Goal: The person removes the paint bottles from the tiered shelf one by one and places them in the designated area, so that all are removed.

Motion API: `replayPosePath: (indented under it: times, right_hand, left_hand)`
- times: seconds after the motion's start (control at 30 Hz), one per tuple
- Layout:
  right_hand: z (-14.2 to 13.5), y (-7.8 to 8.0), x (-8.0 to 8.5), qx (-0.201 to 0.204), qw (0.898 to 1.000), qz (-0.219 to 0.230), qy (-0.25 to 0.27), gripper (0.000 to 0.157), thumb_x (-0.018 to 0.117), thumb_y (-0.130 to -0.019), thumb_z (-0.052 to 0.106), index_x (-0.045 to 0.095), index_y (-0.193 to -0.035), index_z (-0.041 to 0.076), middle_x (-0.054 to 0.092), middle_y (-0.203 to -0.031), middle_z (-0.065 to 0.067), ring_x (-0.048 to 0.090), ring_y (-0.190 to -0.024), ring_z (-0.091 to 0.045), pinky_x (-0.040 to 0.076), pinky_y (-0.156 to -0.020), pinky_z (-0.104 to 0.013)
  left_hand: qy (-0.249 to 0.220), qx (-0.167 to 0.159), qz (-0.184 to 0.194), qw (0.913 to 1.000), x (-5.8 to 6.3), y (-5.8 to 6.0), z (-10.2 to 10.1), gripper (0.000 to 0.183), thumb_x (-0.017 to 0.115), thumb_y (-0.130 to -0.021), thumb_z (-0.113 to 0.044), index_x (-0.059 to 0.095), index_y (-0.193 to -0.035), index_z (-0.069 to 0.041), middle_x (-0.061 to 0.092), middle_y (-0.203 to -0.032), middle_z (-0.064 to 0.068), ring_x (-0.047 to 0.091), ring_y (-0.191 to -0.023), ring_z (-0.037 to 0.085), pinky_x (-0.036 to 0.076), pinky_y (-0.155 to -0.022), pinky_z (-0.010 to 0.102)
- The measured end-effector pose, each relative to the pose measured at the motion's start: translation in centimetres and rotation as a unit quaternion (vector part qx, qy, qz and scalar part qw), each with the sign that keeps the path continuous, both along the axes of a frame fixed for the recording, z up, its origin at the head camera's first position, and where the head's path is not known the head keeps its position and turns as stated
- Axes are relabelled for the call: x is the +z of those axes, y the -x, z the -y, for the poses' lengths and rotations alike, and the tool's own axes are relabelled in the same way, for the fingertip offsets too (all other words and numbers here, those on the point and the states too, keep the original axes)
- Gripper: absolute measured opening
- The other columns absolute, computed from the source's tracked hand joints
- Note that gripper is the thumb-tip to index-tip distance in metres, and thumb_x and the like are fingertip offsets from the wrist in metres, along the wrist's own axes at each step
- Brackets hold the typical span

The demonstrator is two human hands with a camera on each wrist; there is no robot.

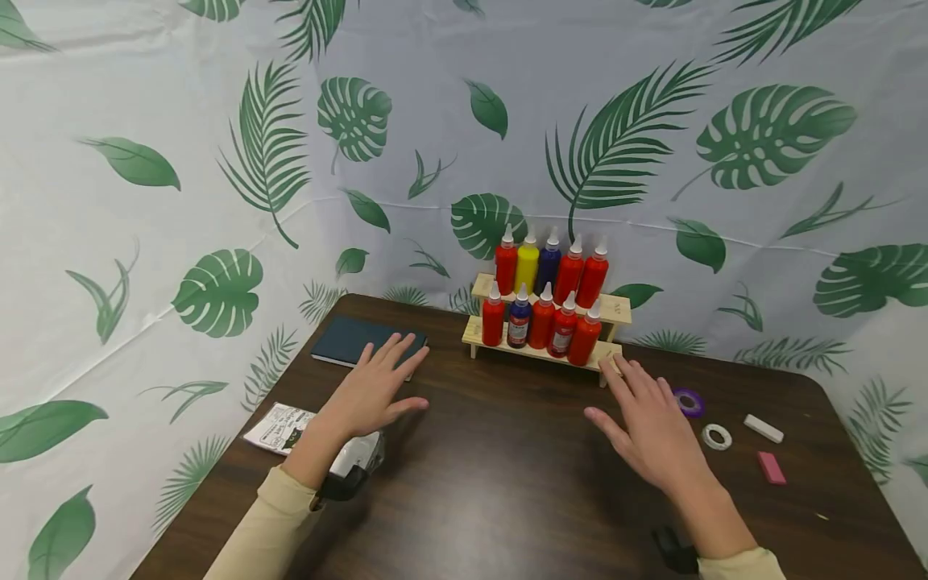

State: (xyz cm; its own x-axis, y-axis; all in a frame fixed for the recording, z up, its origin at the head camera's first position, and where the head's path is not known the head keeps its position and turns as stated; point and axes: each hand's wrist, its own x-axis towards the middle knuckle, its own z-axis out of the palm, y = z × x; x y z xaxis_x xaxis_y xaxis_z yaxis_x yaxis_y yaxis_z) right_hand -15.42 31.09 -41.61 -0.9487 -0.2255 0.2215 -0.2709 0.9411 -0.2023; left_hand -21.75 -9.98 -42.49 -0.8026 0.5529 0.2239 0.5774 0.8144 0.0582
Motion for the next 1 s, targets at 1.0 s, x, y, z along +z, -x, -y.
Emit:
replayPosePath:
  times: [1.0]
  right_hand:
    - [2.8, 11.4, -2.5, -0.145, 0.922, 0.04, 0.357, 0.068, 0.063, -0.094, 0.02, 0.027, -0.148, 0.0, 0.04, -0.142, -0.029, 0.042, -0.128, -0.045, 0.037, -0.102, -0.058]
  left_hand:
    - [-0.468, 0.208, 0.183, 0.8394, -7.0, 10.5, -10.6, 0.03, 0.066, -0.089, -0.019, 0.069, -0.117, -0.008, 0.072, -0.095, 0.005, 0.065, -0.091, 0.021, 0.05, -0.082, 0.036]
